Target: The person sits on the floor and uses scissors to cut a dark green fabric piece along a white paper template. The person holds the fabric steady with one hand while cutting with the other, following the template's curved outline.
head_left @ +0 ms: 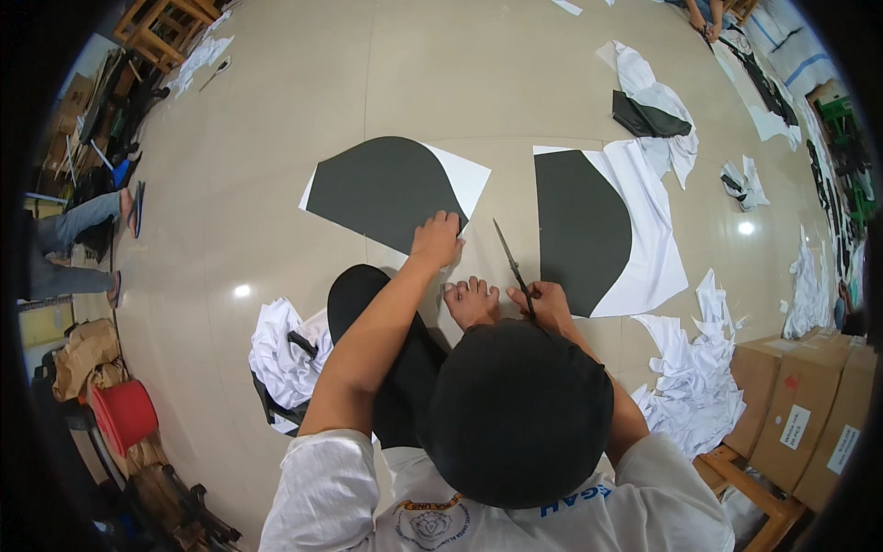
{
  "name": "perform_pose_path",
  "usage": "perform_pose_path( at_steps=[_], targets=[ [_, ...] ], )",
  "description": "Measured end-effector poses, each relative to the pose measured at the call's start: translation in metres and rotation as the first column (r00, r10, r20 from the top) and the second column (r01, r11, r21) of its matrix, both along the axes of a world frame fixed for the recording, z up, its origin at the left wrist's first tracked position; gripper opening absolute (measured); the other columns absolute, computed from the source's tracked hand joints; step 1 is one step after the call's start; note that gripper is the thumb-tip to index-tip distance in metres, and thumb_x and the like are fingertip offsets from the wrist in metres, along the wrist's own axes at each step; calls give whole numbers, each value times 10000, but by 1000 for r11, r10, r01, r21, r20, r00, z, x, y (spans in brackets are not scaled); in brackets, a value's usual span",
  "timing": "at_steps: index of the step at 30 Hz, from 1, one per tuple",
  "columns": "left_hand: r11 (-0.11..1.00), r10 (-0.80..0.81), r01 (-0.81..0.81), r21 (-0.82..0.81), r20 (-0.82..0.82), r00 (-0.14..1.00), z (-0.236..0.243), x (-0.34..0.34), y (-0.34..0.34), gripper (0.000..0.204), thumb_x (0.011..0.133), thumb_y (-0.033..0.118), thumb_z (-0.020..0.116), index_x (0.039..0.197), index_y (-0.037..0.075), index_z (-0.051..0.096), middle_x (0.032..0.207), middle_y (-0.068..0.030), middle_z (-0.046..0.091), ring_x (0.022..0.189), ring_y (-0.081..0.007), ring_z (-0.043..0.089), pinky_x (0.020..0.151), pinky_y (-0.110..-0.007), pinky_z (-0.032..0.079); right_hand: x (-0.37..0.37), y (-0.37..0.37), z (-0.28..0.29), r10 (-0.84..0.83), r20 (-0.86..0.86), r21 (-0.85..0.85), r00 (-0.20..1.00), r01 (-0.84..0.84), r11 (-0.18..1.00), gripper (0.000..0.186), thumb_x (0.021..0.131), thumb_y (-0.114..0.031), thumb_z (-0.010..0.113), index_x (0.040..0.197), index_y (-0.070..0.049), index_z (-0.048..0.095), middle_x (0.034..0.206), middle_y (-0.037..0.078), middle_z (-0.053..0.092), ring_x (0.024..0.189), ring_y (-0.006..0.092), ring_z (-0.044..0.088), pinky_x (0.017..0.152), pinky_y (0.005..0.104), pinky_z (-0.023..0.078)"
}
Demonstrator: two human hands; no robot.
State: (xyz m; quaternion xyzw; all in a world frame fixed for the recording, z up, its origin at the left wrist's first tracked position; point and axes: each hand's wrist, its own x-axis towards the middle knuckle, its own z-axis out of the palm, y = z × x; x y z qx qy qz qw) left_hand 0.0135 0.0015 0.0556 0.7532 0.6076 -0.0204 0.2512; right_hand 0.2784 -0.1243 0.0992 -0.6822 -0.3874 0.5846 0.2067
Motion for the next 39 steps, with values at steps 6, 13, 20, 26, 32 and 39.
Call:
perform_pose_path(
  at_steps=[6, 13, 20, 26, 32, 39],
  targets=[
    [990, -58, 51, 130, 50, 997, -10, -3, 0, 204, 990, 205, 675, 1135, 79, 609, 1201, -140, 618, 1173, -345, 657, 936, -561, 524, -6, 17, -3, 101, 5, -82, 995, -101, 992, 568, 844, -518, 905, 745, -3, 688, 646, 61, 645, 580, 147, 619, 557, 315, 490],
    [979, -70, 51, 195, 92, 993, -23, -6, 4, 155, 996, 193, 634, 1076, 61, 622, 1099, -161, 632, 1021, -388, 691, 866, -558, 537, 5, 45, -30, 138, -59, -145, 989, -146, 979, 417, 875, -350, 875, 726, -32, 650, 612, 22, 583, 514, 123, 559, 488, 302, 446],
    [998, -49, 41, 37, 239, 970, -19, -16, 11, 211, 1059, 218, 556, 1084, 22, 630, 1105, -191, 645, 1002, -401, 705, 882, -567, 524, 13, 64, -23, 218, -75, -167, 973, -228, 959, 382, 876, -295, 853, 713, -38, 622, 601, 11, 558, 527, 108, 538, 496, 291, 422],
    [997, -56, 44, 68, 183, 982, -18, -17, 11, 134, 1000, 195, 608, 1059, 79, 638, 1068, -137, 646, 979, -382, 685, 860, -527, 537, 12, 76, -27, 257, -112, -172, 960, -273, 947, 345, 888, -267, 834, 733, -39, 627, 601, 8, 562, 529, 94, 527, 501, 285, 399],
    [997, -54, 45, 59, 175, 983, -17, -16, 12, 141, 1004, 189, 603, 1071, 71, 641, 1079, -146, 647, 995, -379, 690, 869, -525, 529, 14, 81, -34, 258, -146, -173, 955, -281, 944, 323, 902, -245, 826, 752, -29, 639, 605, 3, 568, 524, 91, 526, 497, 282, 394],
    [998, -41, 34, 47, 178, 983, -12, -14, 12, 144, 1007, 189, 600, 1076, 69, 643, 1095, -149, 653, 1029, -376, 695, 894, -525, 524, 11, 76, -40, 216, -160, -187, 963, -244, 952, 308, 913, -241, 835, 789, -22, 658, 620, 2, 579, 523, 81, 524, 496, 273, 393]
  ],
)
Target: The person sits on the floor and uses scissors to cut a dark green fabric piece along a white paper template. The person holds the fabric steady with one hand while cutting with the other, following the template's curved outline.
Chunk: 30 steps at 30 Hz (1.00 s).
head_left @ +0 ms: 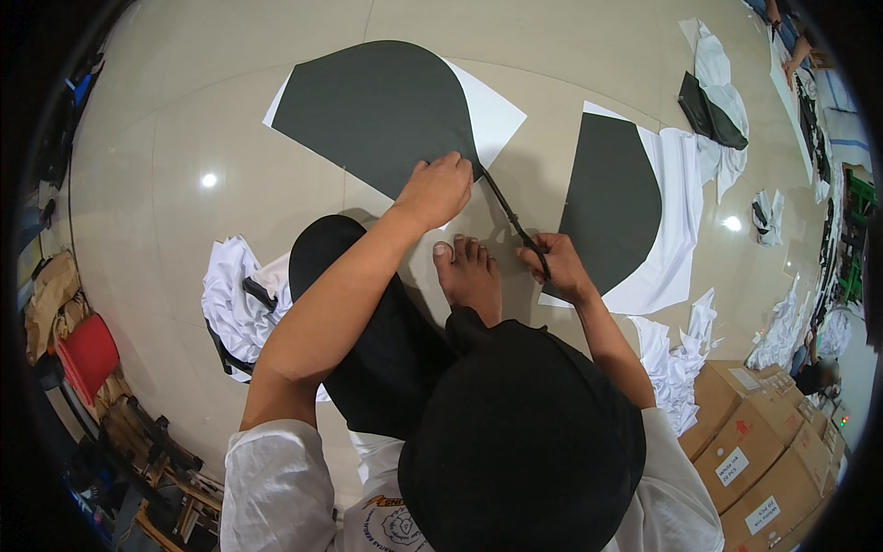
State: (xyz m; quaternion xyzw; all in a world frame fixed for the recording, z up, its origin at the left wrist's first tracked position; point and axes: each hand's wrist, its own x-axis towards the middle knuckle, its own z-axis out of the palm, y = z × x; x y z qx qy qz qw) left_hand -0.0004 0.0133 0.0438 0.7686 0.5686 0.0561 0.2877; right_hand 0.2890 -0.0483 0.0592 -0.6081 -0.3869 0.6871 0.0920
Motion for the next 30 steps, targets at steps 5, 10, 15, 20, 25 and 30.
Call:
perform_pose_path(
  at_steps=[5, 10, 15, 20, 25, 30],
  targets=[
    [1000, 10, -10, -3, -7, 1000, -1, 0, -1, 144, 1008, 188, 597, 1077, 71, 643, 1102, -149, 654, 1036, -377, 694, 901, -524, 521, -5, -1, 6, -15, -10, -2, 1000, 15, 1000, 291, 916, -233, 825, 799, -21, 664, 621, 4, 582, 525, 79, 524, 492, 269, 389],
    [1000, -1, 1, -12, 6, 1000, 0, 0, -1, 144, 1010, 188, 595, 1082, 72, 639, 1102, -147, 651, 1045, -375, 691, 901, -525, 520, -11, -4, 11, -24, 10, 2, 1000, 24, 1000, 280, 907, -232, 814, 796, -23, 664, 620, 4, 584, 525, 78, 524, 487, 264, 381],
    [1000, 1, -1, -19, 1, 1000, 1, 1, -1, 142, 1006, 189, 601, 1079, 73, 637, 1103, -146, 648, 1045, -374, 689, 902, -525, 519, -11, -5, 9, -33, -4, -5, 999, 33, 999, 279, 900, -230, 815, 782, -35, 653, 619, 5, 584, 521, 76, 519, 487, 262, 378],
    [1000, -5, 5, -19, -9, 1000, 0, 0, -1, 142, 1007, 186, 602, 1080, 70, 637, 1102, -147, 648, 1036, -373, 691, 900, -525, 522, -12, -6, 8, -48, -27, -18, 999, 47, 999, 279, 909, -226, 808, 773, -44, 646, 612, 0, 575, 528, 74, 515, 493, 261, 377],
    [998, -15, 14, -69, -17, 1000, 10, 3, 2, 181, 1027, 168, 580, 1108, 25, 653, 1147, -177, 666, 1103, -373, 690, 937, -537, 522, -13, -10, 5, -95, -88, -38, 992, 92, 995, 263, 921, -215, 796, 784, -39, 655, 616, -8, 573, 538, 73, 515, 506, 254, 371],
    [994, -27, 25, -103, -14, 1000, 16, 3, 4, 198, 1037, 159, 573, 1122, 2, 658, 1172, -193, 672, 1136, -376, 687, 958, -543, 519, -13, -14, 0, -93, -88, -47, 992, 89, 995, 244, 925, -205, 792, 800, -40, 665, 621, -6, 579, 531, 73, 517, 505, 254, 372]
  ],
)
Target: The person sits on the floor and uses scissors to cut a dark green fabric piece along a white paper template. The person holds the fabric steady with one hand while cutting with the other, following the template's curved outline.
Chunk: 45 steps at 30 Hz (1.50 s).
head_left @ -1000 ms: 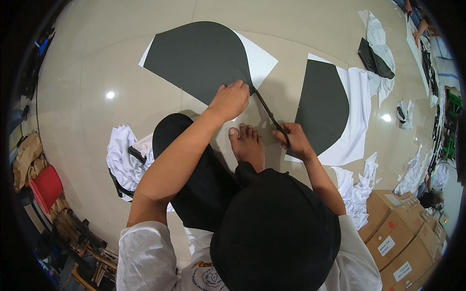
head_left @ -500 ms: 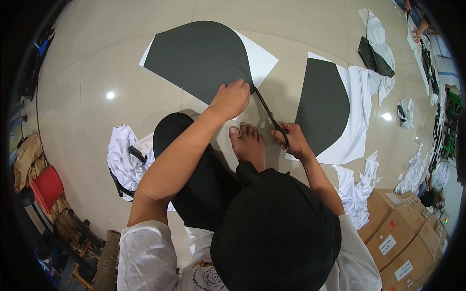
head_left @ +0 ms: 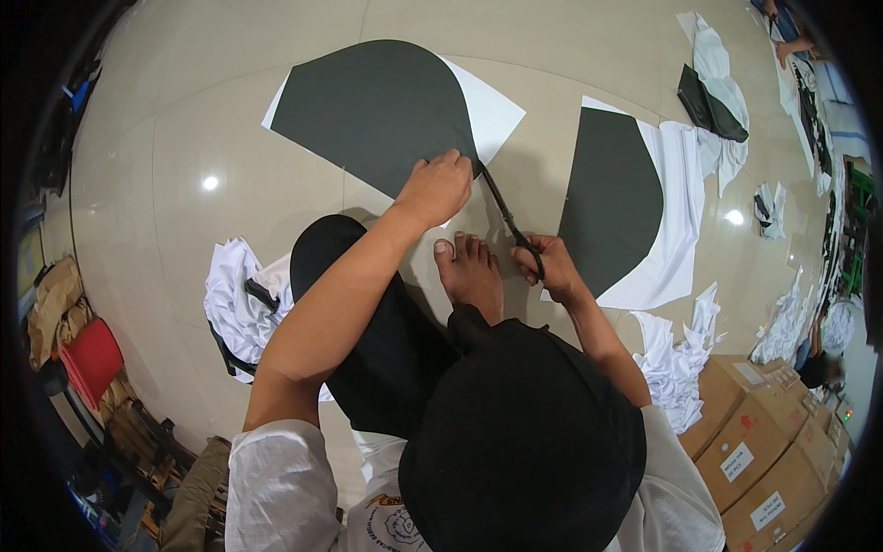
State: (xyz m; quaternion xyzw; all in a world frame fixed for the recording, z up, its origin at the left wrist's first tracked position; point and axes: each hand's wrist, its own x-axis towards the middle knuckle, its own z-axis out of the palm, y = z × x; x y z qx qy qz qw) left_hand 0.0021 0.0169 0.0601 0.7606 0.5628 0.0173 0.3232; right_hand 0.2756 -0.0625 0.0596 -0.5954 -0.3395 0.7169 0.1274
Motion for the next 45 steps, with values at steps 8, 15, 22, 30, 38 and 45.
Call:
perform_pose_path(
  at_steps=[8, 15, 22, 30, 38, 45],
  targets=[
    [995, 19, -19, 101, 7, 1000, -15, -2, -4, 170, 1009, 199, 602, 1096, 59, 640, 1111, -159, 647, 1029, -392, 689, 903, -533, 529, -4, -4, 0, -27, -11, -19, 1000, 27, 999, 231, 923, -190, 795, 802, -46, 661, 616, -4, 586, 514, 76, 514, 486, 259, 365],
    [994, 10, -11, 106, 7, 1000, -17, -2, -4, 175, 1014, 202, 598, 1104, 60, 646, 1120, -163, 652, 1040, -392, 694, 908, -535, 532, -4, -7, -1, -38, 5, -24, 999, 38, 999, 236, 931, -205, 800, 810, -50, 670, 607, -11, 579, 508, 71, 504, 483, 254, 354],
    [994, 15, -16, 107, 12, 1000, -17, -3, -4, 160, 1005, 197, 609, 1088, 66, 645, 1116, -159, 653, 1031, -394, 701, 905, -539, 528, -6, -11, -4, -44, -15, -20, 999, 44, 999, 224, 956, -181, 776, 812, -50, 666, 602, -13, 585, 500, 67, 522, 477, 243, 371],
    [987, 89, -96, 127, 58, 994, -7, 6, -6, 169, 971, 223, 695, 1045, 85, 631, 1094, -130, 651, 1068, -359, 700, 885, -523, 520, -10, -13, 0, -46, 15, -22, 999, 46, 999, 256, 956, -215, 789, 801, -54, 665, 603, -7, 585, 497, 72, 518, 476, 244, 370],
    [977, 64, -59, 205, -16, 998, -23, 7, -6, 151, 964, 198, 701, 1064, 105, 635, 1077, -103, 648, 1065, -331, 700, 871, -514, 516, -12, -11, -4, -23, 30, -7, 999, 23, 1000, 292, 951, -276, 788, 805, -54, 667, 606, -3, 574, 524, 91, 518, 512, 267, 388],
    [979, 151, -155, 129, 46, 988, -6, 3, 0, 221, 919, 203, 766, 1069, 110, 634, 1097, -97, 641, 1114, -333, 670, 889, -508, 513, -18, -8, -13, -67, 25, 3, 997, 67, 998, 325, 899, -281, 841, 788, -27, 672, 615, 18, 590, 515, 106, 527, 489, 269, 376]
  ],
)
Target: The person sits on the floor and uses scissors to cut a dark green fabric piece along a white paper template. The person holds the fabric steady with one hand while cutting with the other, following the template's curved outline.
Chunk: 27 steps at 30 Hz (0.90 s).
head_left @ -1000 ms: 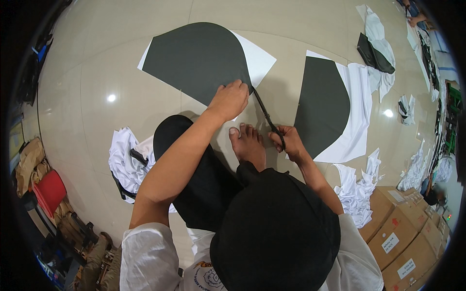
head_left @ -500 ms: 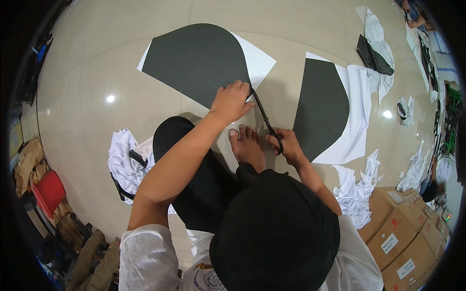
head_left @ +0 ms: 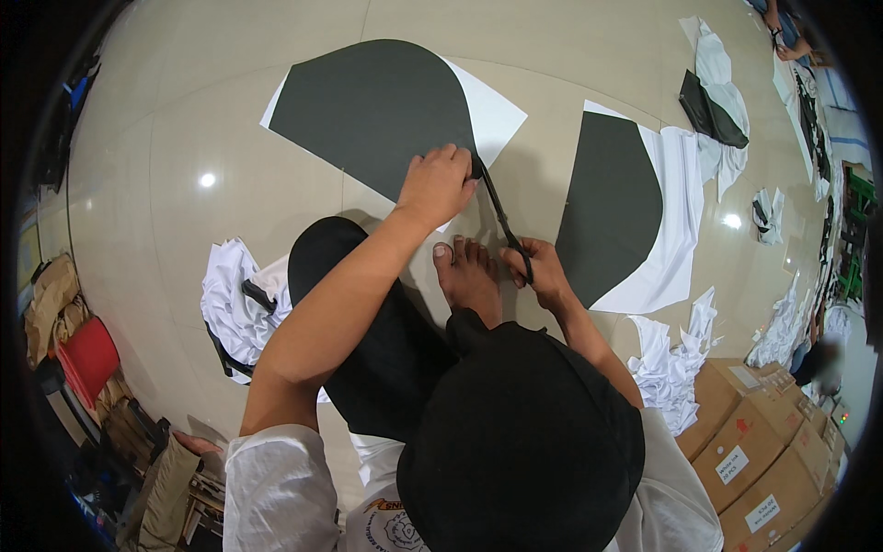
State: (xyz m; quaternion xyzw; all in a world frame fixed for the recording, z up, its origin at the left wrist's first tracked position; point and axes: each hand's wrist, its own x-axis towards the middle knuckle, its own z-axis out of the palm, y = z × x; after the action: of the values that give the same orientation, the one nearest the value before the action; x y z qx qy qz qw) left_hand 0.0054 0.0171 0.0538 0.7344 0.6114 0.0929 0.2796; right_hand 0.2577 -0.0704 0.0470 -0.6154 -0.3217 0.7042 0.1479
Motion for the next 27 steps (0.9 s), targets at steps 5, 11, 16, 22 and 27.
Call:
perform_pose_path(
  at_steps=[5, 11, 16, 22, 27],
  targets=[
    [977, 213, -213, 23, -17, 977, 11, -19, 15, 577, 861, 249, 876, 1345, 91, 604, 1408, -165, 574, 1427, -402, 491, 1062, -577, 491, -7, -2, -3, -48, -28, -8, 998, 48, 999, 306, 907, -268, 838, 813, -24, 679, 635, 15, 600, 533, 96, 529, 497, 265, 389],
    [914, 312, -353, -202, -210, 927, 18, -37, 22, 1330, 704, 425, 1004, 1731, 214, 185, 1796, -219, 69, 1653, -518, 22, 1224, -802, 240, -12, -1, -1, -66, -41, -27, 997, 65, 997, 292, 917, -271, 835, 852, -24, 693, 679, 13, 629, 553, 85, 548, 496, 260, 391],
    [891, 257, -341, -298, -287, 923, 22, -32, 25, 1474, 662, 459, 1021, 1759, 284, 52, 1818, -205, -42, 1653, -527, -39, 1202, -838, 223, -13, -1, -3, -81, -61, -22, 995, 80, 997, 282, 921, -267, 832, 851, -30, 695, 684, 11, 631, 550, 83, 546, 497, 258, 391],
    [879, 250, -342, -332, -290, 924, 20, -30, 27, 1491, 658, 454, 1025, 1761, 286, 35, 1821, -199, -79, 1651, -530, -56, 1196, -851, 203, -18, -3, -2, -94, -19, -26, 995, 93, 995, 267, 924, -240, 816, 825, -37, 675, 643, 8, 611, 526, 84, 531, 489, 260, 383],
    [873, 253, -346, -343, -288, 924, 22, -30, 27, 1493, 658, 447, 1026, 1762, 287, 34, 1824, -185, -94, 1653, -525, -58, 1199, -849, 198, -19, -6, -4, -90, -18, -16, 996, 90, 996, 253, 919, -223, 807, 818, -37, 669, 634, 5, 603, 524, 84, 527, 487, 262, 380]
  ],
)
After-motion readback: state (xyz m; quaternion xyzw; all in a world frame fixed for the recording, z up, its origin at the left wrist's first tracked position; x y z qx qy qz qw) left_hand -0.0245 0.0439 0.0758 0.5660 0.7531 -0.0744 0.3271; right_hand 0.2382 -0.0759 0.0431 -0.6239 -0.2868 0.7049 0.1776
